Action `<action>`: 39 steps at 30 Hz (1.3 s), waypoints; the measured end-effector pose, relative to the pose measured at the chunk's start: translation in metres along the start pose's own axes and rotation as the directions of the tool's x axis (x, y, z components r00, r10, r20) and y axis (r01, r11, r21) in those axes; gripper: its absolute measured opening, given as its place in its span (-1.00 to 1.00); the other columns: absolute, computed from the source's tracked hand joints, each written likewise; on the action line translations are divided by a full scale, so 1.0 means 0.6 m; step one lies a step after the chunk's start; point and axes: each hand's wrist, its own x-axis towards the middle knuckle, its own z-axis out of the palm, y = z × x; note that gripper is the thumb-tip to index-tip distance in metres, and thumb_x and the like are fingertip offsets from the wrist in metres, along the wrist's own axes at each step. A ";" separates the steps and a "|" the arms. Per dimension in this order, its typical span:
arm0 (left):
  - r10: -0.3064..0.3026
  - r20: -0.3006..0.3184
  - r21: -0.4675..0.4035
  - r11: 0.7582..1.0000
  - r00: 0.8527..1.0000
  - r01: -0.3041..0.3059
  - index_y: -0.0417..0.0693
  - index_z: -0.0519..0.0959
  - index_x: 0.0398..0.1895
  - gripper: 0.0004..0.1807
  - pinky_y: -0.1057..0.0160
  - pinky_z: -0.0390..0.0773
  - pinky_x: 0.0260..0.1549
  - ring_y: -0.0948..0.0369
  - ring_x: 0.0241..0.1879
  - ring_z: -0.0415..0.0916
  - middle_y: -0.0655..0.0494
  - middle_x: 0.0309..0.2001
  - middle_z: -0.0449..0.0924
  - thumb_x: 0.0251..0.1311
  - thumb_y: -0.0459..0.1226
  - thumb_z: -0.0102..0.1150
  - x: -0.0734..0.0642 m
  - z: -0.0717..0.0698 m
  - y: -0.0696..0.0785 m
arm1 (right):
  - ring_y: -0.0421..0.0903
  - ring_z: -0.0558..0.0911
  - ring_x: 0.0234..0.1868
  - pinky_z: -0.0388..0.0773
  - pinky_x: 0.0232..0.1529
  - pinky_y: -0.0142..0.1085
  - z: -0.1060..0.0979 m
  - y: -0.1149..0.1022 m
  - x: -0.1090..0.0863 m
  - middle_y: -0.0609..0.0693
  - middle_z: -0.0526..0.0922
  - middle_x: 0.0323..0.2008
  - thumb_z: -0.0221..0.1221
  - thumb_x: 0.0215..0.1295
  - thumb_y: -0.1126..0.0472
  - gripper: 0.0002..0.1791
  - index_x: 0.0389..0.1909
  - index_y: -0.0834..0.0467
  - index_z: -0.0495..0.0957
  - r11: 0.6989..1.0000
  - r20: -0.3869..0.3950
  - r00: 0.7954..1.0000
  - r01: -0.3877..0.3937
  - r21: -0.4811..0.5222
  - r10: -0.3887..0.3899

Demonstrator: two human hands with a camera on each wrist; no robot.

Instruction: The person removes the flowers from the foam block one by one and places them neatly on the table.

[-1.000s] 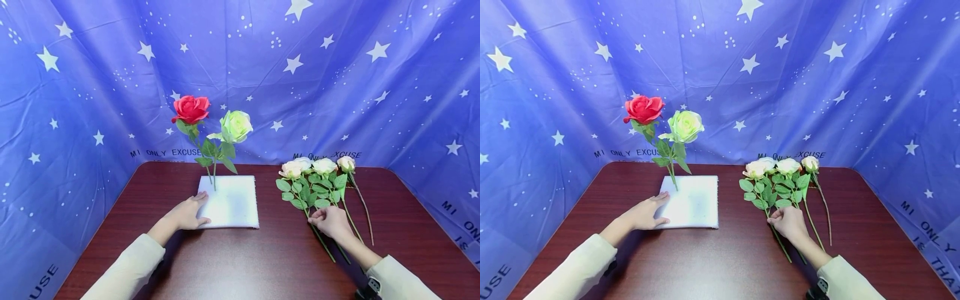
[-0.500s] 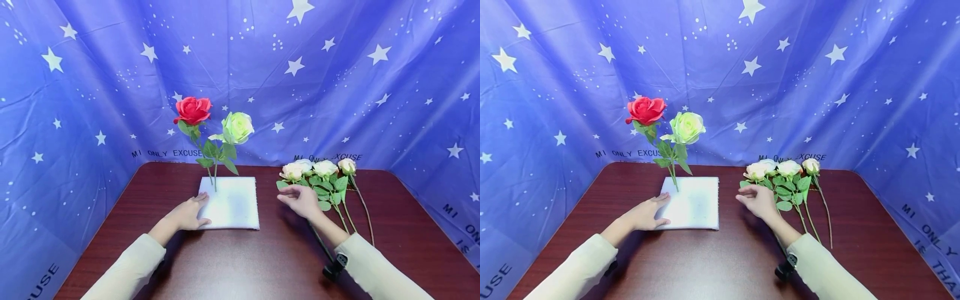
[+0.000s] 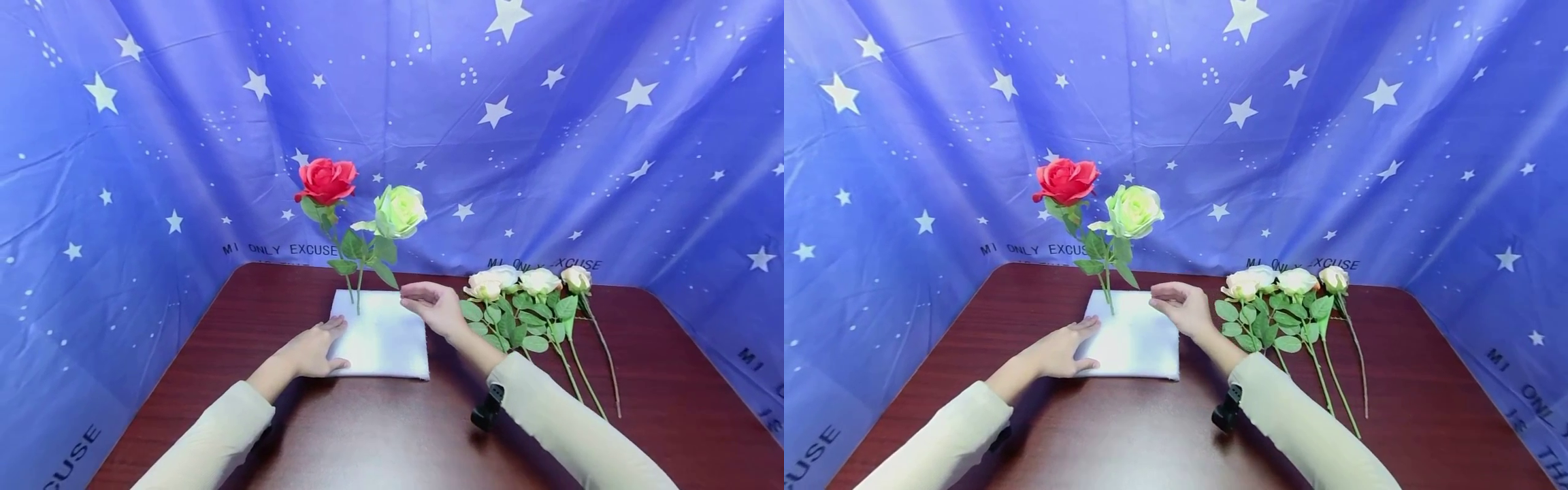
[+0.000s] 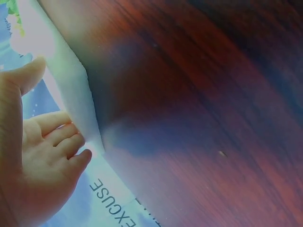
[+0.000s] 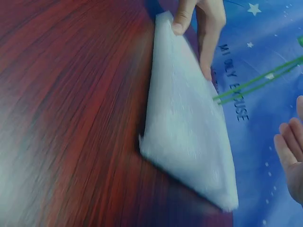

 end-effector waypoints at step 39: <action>0.000 -0.008 0.009 1.000 1.000 0.000 -0.39 0.30 0.33 -0.13 -0.06 0.30 0.39 -0.11 0.41 0.24 -0.28 0.39 0.26 0.08 0.00 0.31 0.006 0.002 -0.004 | -0.37 0.72 -0.32 0.67 -0.16 -0.50 0.143 0.021 0.063 0.22 0.74 -0.20 0.34 0.05 0.43 -0.73 -0.18 0.38 0.63 0.985 -0.035 0.998 -0.048 0.166 0.055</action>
